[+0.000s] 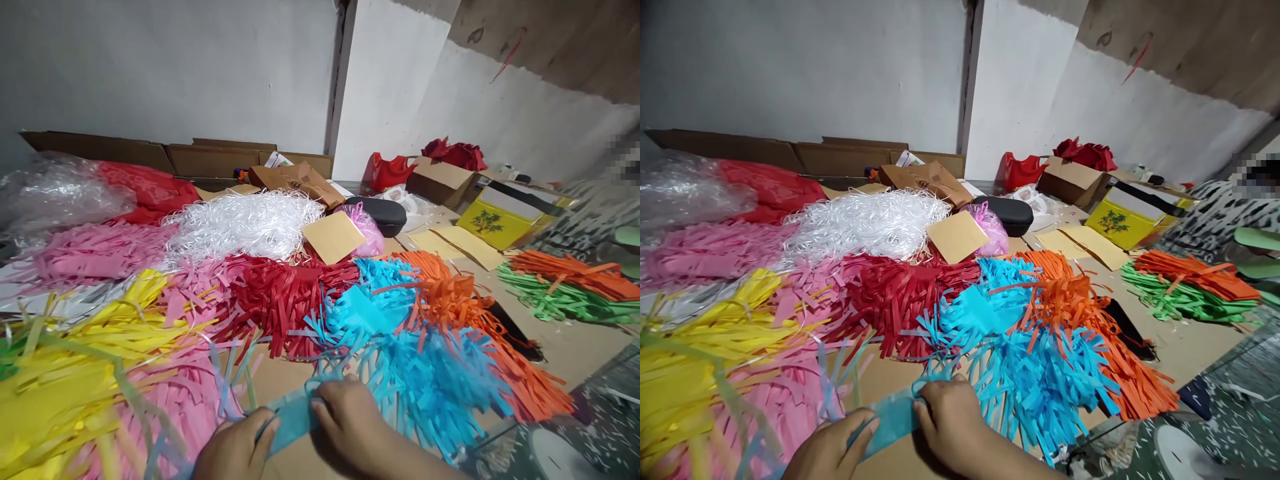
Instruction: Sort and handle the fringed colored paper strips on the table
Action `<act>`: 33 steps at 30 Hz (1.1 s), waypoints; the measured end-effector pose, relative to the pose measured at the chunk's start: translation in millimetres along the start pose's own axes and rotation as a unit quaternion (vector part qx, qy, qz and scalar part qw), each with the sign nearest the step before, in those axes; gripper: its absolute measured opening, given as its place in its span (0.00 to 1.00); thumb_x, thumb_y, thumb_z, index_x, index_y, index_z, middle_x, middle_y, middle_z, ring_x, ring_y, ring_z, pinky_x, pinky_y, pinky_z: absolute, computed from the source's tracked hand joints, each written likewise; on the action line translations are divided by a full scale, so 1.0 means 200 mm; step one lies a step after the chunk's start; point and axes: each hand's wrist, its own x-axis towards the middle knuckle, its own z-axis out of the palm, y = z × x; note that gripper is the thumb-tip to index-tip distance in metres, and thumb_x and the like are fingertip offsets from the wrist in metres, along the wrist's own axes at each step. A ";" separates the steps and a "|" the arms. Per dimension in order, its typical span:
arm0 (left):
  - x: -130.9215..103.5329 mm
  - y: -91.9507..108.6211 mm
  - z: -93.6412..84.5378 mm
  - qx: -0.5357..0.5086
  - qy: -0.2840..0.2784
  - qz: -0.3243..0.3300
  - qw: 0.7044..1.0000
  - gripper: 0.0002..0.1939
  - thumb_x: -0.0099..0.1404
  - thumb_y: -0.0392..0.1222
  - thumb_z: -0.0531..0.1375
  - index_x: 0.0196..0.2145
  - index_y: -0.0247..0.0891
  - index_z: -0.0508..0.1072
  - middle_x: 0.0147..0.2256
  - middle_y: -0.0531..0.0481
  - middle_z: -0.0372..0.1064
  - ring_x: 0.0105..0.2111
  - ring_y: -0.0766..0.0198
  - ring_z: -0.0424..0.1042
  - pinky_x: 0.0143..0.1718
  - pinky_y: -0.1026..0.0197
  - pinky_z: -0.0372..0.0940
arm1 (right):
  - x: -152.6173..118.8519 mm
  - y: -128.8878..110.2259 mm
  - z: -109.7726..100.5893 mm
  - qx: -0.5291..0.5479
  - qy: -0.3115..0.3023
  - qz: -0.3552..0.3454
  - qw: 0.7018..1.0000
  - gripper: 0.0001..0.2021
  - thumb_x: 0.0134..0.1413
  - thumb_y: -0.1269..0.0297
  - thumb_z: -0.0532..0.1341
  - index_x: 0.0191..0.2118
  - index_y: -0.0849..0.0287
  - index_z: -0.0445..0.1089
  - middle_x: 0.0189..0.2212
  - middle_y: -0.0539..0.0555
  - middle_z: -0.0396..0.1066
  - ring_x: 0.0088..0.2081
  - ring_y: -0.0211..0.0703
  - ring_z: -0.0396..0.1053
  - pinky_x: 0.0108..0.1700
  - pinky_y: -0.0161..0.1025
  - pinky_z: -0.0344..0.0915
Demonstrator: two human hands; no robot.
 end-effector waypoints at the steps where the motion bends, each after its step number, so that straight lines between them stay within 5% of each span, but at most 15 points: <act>1: 0.03 0.04 -0.04 0.001 -0.047 -0.038 0.998 0.20 0.74 0.45 0.43 0.39 0.47 0.76 0.37 0.53 0.82 0.39 0.57 0.81 0.40 0.58 0.70 | 0.02 -0.01 0.00 -0.033 -0.010 0.017 0.999 0.09 0.63 0.64 0.57 0.33 0.57 0.72 0.32 0.55 0.79 0.34 0.47 0.75 0.39 0.40 0.59; 6: 0.10 0.12 -0.13 0.033 -0.143 -0.096 0.985 0.19 0.74 0.44 0.42 0.40 0.42 0.73 0.41 0.45 0.81 0.44 0.52 0.80 0.42 0.54 0.67 | 0.09 -0.03 0.03 -0.063 -0.033 0.027 0.997 0.06 0.59 0.63 0.60 0.33 0.56 0.73 0.36 0.54 0.79 0.36 0.48 0.76 0.39 0.41 0.58; 17: 0.10 0.10 -0.11 0.070 -0.153 -0.100 0.981 0.20 0.74 0.43 0.43 0.41 0.40 0.74 0.38 0.45 0.81 0.43 0.50 0.80 0.40 0.52 0.67 | 0.08 -0.04 0.06 -0.051 -0.036 0.036 0.997 0.07 0.59 0.64 0.58 0.33 0.57 0.71 0.35 0.56 0.79 0.37 0.51 0.76 0.46 0.46 0.59; 19: 0.07 0.06 -0.07 0.074 -0.095 -0.067 0.990 0.18 0.74 0.44 0.46 0.43 0.42 0.74 0.39 0.47 0.81 0.42 0.52 0.80 0.39 0.53 0.66 | 0.10 -0.02 0.05 -0.039 -0.025 0.032 0.998 0.06 0.60 0.64 0.58 0.36 0.57 0.72 0.36 0.56 0.79 0.37 0.53 0.76 0.47 0.47 0.60; 23: 0.04 0.05 0.01 0.126 0.164 0.070 0.976 0.14 0.69 0.36 0.55 0.44 0.50 0.77 0.46 0.53 0.79 0.48 0.54 0.75 0.55 0.46 0.57 | 0.10 0.07 -0.02 -0.019 0.044 0.047 0.998 0.25 0.58 0.61 0.61 0.60 0.61 0.65 0.40 0.60 0.79 0.39 0.58 0.75 0.44 0.49 0.62; 26: 0.04 0.09 0.00 0.134 0.210 0.159 0.955 0.18 0.61 0.26 0.55 0.31 0.48 0.78 0.34 0.57 0.78 0.41 0.59 0.72 0.57 0.49 0.51 | 0.04 0.12 -0.07 -0.059 0.199 0.067 0.976 0.28 0.61 0.62 0.59 0.65 0.65 0.59 0.44 0.66 0.77 0.43 0.61 0.73 0.45 0.52 0.61; 28: 0.04 0.12 -0.03 0.140 0.198 0.209 0.947 0.13 0.57 0.29 0.58 0.30 0.46 0.78 0.30 0.57 0.76 0.37 0.59 0.70 0.57 0.50 0.49 | -0.02 0.10 -0.06 -0.089 0.283 -0.062 0.953 0.21 0.63 0.64 0.56 0.60 0.61 0.63 0.46 0.65 0.75 0.46 0.58 0.71 0.51 0.53 0.58; 29: 0.04 0.14 -0.05 0.151 0.187 0.226 0.944 0.09 0.56 0.33 0.60 0.31 0.46 0.78 0.29 0.56 0.76 0.37 0.58 0.70 0.59 0.48 0.48 | -0.03 0.08 -0.05 -0.102 0.276 -0.158 0.943 0.17 0.63 0.65 0.56 0.56 0.59 0.66 0.44 0.63 0.75 0.44 0.54 0.70 0.53 0.52 0.56; 31: 0.02 0.16 -0.07 0.177 0.162 0.241 0.940 0.09 0.54 0.43 0.64 0.34 0.43 0.80 0.31 0.53 0.76 0.39 0.53 0.70 0.62 0.42 0.44 | -0.03 0.06 -0.02 -0.115 0.184 -0.318 0.923 0.09 0.62 0.68 0.56 0.45 0.57 0.70 0.34 0.55 0.73 0.36 0.47 0.68 0.50 0.48 0.56; 33: 0.01 0.17 -0.08 0.202 0.143 0.228 0.942 0.15 0.53 0.49 0.66 0.36 0.40 0.81 0.33 0.48 0.77 0.41 0.49 0.71 0.64 0.37 0.41 | 0.01 0.07 0.01 -0.137 0.101 -0.359 0.918 0.04 0.61 0.68 0.58 0.35 0.58 0.68 0.27 0.51 0.70 0.30 0.44 0.64 0.44 0.46 0.56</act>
